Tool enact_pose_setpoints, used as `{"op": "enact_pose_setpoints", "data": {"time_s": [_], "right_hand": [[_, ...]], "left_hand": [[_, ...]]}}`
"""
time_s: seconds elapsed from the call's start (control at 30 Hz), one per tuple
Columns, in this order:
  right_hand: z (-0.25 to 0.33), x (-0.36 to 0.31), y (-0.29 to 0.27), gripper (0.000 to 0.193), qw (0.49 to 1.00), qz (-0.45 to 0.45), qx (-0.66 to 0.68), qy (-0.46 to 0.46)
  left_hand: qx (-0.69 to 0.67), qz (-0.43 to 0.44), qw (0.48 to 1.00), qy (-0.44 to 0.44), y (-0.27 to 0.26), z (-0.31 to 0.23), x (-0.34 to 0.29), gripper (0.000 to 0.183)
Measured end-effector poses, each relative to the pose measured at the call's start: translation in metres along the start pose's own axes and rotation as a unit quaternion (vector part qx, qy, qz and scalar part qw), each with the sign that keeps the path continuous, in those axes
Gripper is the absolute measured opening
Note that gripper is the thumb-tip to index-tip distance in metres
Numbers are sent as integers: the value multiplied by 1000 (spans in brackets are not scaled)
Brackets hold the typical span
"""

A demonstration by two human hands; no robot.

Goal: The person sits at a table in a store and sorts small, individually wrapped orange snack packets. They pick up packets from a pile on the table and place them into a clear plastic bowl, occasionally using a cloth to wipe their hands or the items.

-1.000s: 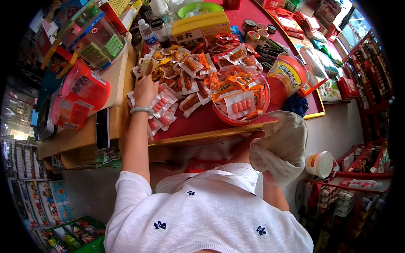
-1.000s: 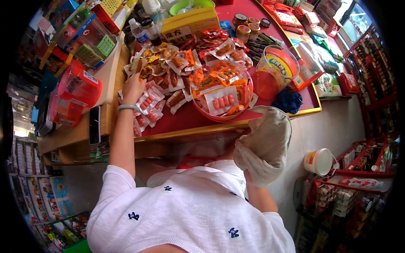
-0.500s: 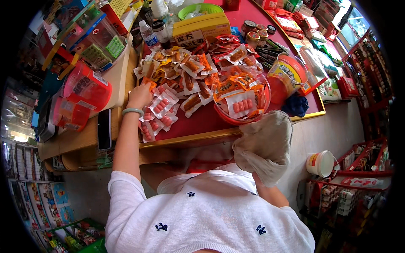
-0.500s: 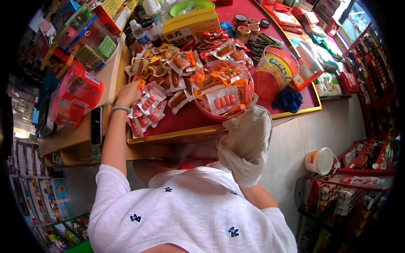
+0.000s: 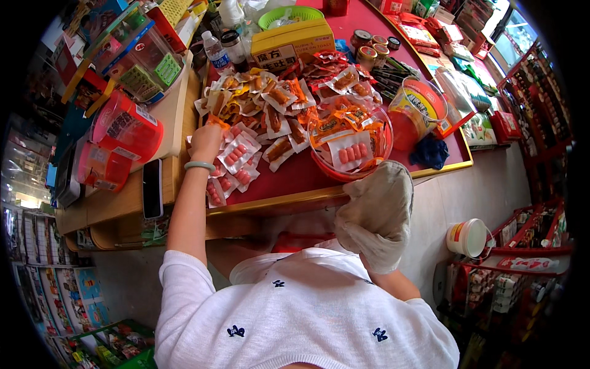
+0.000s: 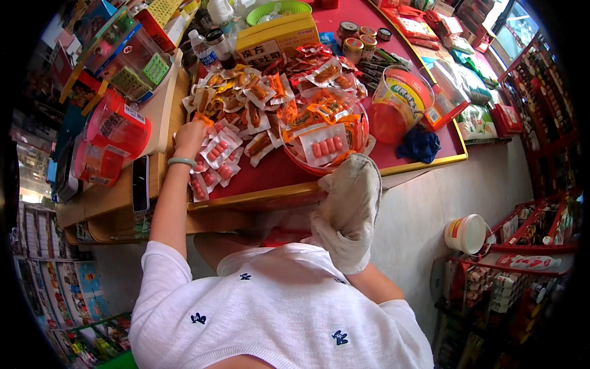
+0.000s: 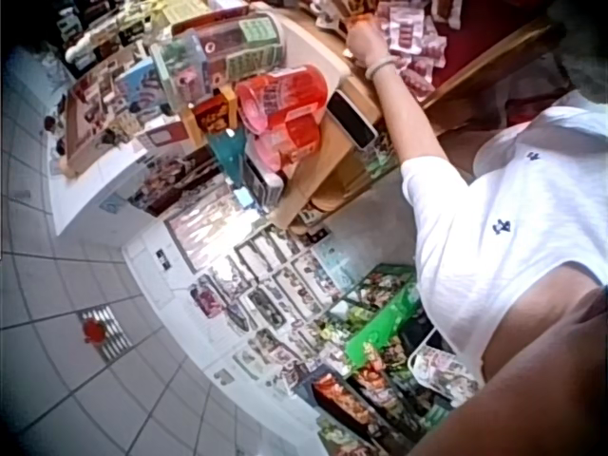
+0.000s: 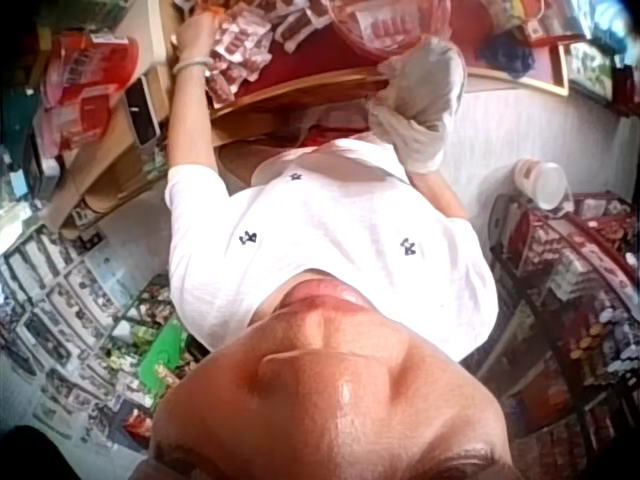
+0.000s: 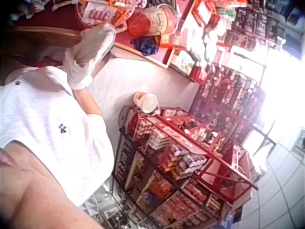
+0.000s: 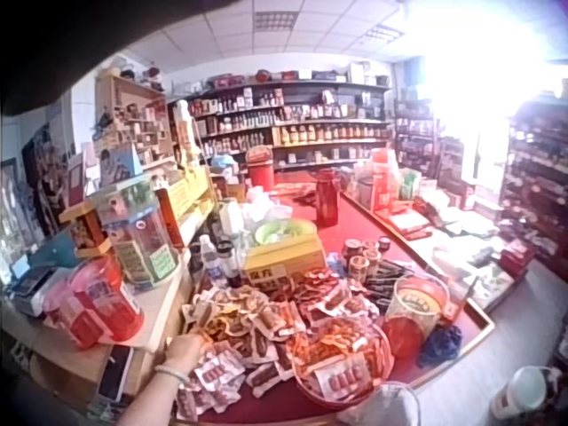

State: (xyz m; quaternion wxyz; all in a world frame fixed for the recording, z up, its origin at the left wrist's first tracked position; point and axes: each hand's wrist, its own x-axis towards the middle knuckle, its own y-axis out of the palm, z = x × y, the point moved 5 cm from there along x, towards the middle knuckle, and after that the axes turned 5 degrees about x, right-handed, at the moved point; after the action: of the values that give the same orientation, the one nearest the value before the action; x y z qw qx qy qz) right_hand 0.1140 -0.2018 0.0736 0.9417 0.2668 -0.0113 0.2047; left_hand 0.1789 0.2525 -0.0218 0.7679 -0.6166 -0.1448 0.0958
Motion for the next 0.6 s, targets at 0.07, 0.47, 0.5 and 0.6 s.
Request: {"op": "enact_pose_setpoints", "data": {"time_s": [0.07, 0.47, 0.5, 0.6], "right_hand": [[1, 0, -1, 95, 1000, -5, -14, 0], [-14, 1, -6, 94, 984, 13, -171, -56], [-14, 2, -5, 94, 990, 12, -133, -37], [-12, 1, -1, 91, 998, -11, -53, 20]], "left_hand": [[-22, 15, 999, -24, -9, -10, -2, 41], [-87, 45, 994, -55, -1, -8, 17, 43], [-73, 27, 996, -42, -1, -5, 13, 41], [-254, 66, 953, -153, -23, -1, -2, 39]]}}
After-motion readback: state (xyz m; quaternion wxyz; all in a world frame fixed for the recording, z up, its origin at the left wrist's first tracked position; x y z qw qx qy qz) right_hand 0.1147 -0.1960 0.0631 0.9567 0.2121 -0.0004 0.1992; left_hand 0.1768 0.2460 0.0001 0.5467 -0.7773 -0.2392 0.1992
